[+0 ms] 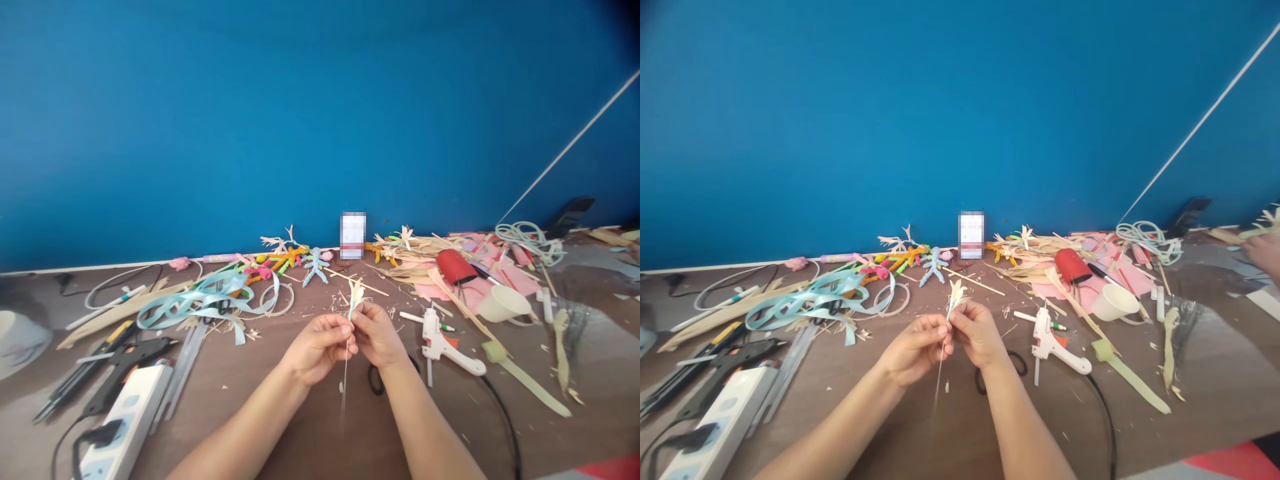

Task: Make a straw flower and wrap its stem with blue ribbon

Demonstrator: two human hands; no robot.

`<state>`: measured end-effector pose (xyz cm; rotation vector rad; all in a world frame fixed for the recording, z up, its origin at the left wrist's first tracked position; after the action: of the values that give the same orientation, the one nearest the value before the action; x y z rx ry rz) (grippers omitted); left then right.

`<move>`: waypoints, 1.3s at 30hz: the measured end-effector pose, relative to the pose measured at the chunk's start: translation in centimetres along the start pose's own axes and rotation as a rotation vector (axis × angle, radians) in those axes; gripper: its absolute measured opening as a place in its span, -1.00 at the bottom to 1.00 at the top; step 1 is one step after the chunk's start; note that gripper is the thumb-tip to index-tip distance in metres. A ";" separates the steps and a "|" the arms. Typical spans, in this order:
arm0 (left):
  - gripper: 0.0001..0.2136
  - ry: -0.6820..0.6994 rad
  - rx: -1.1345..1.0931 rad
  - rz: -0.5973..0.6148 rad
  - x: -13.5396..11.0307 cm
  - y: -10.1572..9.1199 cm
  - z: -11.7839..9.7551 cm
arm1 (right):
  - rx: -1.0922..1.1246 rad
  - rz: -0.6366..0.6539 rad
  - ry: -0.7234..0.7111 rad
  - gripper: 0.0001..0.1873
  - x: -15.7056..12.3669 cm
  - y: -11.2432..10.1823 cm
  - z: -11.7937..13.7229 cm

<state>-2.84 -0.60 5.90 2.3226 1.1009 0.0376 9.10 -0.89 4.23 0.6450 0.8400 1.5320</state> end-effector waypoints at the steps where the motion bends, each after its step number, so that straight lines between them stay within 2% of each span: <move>1: -0.82 0.015 0.050 -0.028 -0.1 0.0 -0.2 | 0.002 -0.010 -0.003 -0.77 0.0 0.0 0.0; 8: -0.85 0.226 0.514 -0.220 -0.5 0.1 -1.2 | -0.022 -0.043 -0.040 -0.76 0.1 0.3 0.0; 13: -0.92 0.343 0.979 -0.401 -0.8 -0.3 -1.4 | -0.111 -0.094 -0.066 -0.75 0.1 0.5 0.0; 18: -0.90 0.541 1.450 -0.532 -1.0 -0.7 -1.7 | -0.235 -0.117 -0.098 -0.78 0.2 0.3 -0.2; 22: -0.88 0.650 1.625 -0.613 -1.0 -1.0 -1.7 | -0.360 -0.151 -0.144 -0.80 0.2 0.5 -0.6; 28: -0.84 0.684 1.612 -0.608 -0.9 -1.0 -1.3 | -0.554 -0.246 -0.282 -0.82 0.0 0.9 -1.1; 33: -0.87 0.628 1.345 -0.600 -0.8 -1.0 -1.3 | -0.641 -0.244 -0.356 -0.83 0.0 0.7 -1.1; 36: -0.91 0.450 1.059 -0.528 -0.6 -1.0 -1.4 | -0.563 -0.235 -0.334 -0.82 0.0 0.4 -0.9; 39: -0.81 0.142 0.682 -0.280 -0.2 -1.2 -1.5 | -0.417 -0.174 -0.236 -0.80 0.1 0.2 -0.5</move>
<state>-4.22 0.61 6.62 2.7425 1.7085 -0.3317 8.53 -0.83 4.11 0.4210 0.3704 1.3840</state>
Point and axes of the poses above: each hand's wrist, its own x-axis towards the middle knuckle, its own y-axis out of the palm, z = x × y, the point moved 1 cm from there along x, towards the middle knuckle, and after that the axes turned 15 degrees about x, right-handed, at the moved point
